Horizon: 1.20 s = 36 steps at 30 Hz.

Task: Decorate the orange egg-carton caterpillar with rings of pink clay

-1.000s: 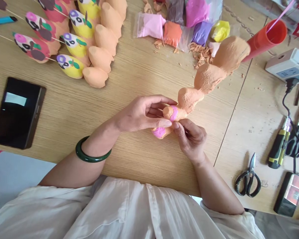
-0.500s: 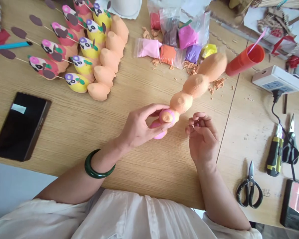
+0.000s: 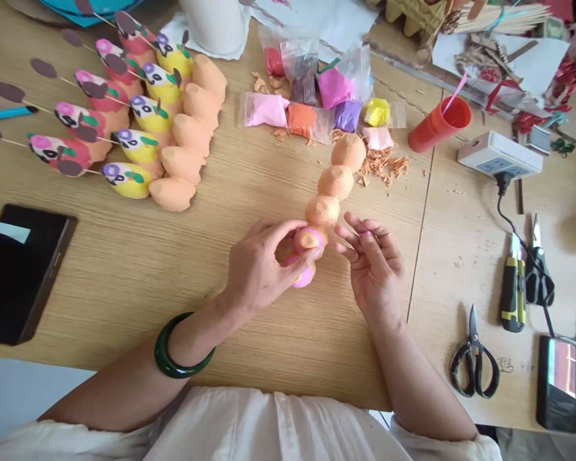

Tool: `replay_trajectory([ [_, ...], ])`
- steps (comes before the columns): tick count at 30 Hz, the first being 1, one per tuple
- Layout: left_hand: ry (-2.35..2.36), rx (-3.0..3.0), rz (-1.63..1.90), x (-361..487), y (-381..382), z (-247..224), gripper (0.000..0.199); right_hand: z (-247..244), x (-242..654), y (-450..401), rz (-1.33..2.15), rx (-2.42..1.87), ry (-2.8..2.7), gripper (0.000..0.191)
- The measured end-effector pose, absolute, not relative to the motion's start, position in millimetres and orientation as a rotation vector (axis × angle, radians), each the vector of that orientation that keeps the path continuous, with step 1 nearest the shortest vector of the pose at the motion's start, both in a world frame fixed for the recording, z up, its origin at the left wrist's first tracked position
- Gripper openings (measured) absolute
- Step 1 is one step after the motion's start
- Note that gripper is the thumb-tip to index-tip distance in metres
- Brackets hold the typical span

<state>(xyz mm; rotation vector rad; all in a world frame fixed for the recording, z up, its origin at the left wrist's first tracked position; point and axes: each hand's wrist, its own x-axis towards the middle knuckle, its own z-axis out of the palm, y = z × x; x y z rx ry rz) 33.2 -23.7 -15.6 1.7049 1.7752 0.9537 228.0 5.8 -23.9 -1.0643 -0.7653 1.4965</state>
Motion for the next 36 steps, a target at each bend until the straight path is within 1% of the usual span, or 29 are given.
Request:
replay_trajectory([
  [3,1.73,1.682,0.89,36,-25,-14,0.031,-22,228,8,1.497,-1.108,-0.766,0.017],
  [7,1.647,1.603,0.889,39,-26,-18,0.028,-18,225,7,1.526,-1.153,-0.813,0.026],
  [13,1.622,1.724,1.044,39,-27,-30,0.032,-17,222,5,1.627,-1.11,-0.839,0.017],
  [16,1.655,1.788,1.043,37,-27,-28,0.041,-17,222,5,1.682,-1.062,-0.824,0.018],
  [17,1.672,1.808,1.053,37,-26,-26,0.041,-17,222,5,1.686,-1.052,-0.827,0.019],
  [19,1.669,1.858,1.133,36,-26,-21,0.034,-16,222,4,1.691,-1.027,-0.843,0.019],
  [22,1.575,1.951,1.292,36,-25,-15,0.02,-14,222,3,1.724,-0.978,-0.874,0.012],
  [27,1.474,2.027,1.398,38,-23,-14,0.013,-13,221,-1,1.72,-1.004,-0.898,0.011],
  [29,1.452,2.047,1.413,39,-23,-15,0.013,-13,221,-3,1.72,-1.025,-0.907,0.014],
  [32,1.422,2.058,1.432,39,-23,-15,0.012,-13,220,-5,1.739,-1.087,-0.932,0.022],
  [36,1.405,2.079,1.447,38,-24,-15,0.006,-12,218,-6,1.759,-1.109,-0.954,0.03],
])
